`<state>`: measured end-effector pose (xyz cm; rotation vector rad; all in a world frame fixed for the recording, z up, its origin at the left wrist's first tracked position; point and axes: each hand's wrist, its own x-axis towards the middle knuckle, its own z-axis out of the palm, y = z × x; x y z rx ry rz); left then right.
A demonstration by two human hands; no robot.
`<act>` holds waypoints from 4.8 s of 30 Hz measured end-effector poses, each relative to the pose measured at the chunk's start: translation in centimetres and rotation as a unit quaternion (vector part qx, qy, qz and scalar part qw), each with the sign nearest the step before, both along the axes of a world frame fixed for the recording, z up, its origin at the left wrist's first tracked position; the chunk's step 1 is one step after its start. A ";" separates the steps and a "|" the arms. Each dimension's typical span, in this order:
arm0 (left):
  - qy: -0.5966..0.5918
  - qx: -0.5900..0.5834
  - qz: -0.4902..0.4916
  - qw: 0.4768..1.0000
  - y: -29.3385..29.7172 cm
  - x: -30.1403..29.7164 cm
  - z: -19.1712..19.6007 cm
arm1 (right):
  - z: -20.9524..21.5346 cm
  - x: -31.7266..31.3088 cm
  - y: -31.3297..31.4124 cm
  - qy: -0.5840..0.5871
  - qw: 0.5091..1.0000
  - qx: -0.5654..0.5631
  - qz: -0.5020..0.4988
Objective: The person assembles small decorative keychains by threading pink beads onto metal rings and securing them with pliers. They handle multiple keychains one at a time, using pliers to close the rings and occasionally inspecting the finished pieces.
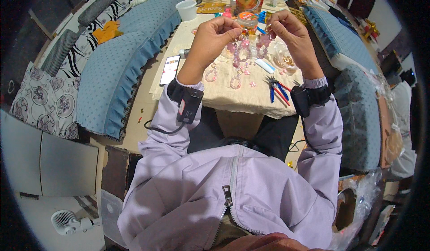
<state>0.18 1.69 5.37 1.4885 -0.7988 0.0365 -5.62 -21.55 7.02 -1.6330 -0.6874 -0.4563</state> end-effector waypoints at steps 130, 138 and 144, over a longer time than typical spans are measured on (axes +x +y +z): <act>0.114 -0.082 -0.087 0.986 2.1 0.1 -4.1 | -2.4 -0.8 3.4 0.097 0.995 0.004 0.004; 0.119 -0.101 -0.098 0.983 1.8 -0.5 -3.8 | -3.0 -0.4 3.4 0.116 0.993 -0.028 0.000; 0.118 -0.093 -0.083 0.985 1.2 -1.2 -3.5 | -3.5 -0.2 4.4 0.112 0.993 -0.022 -0.021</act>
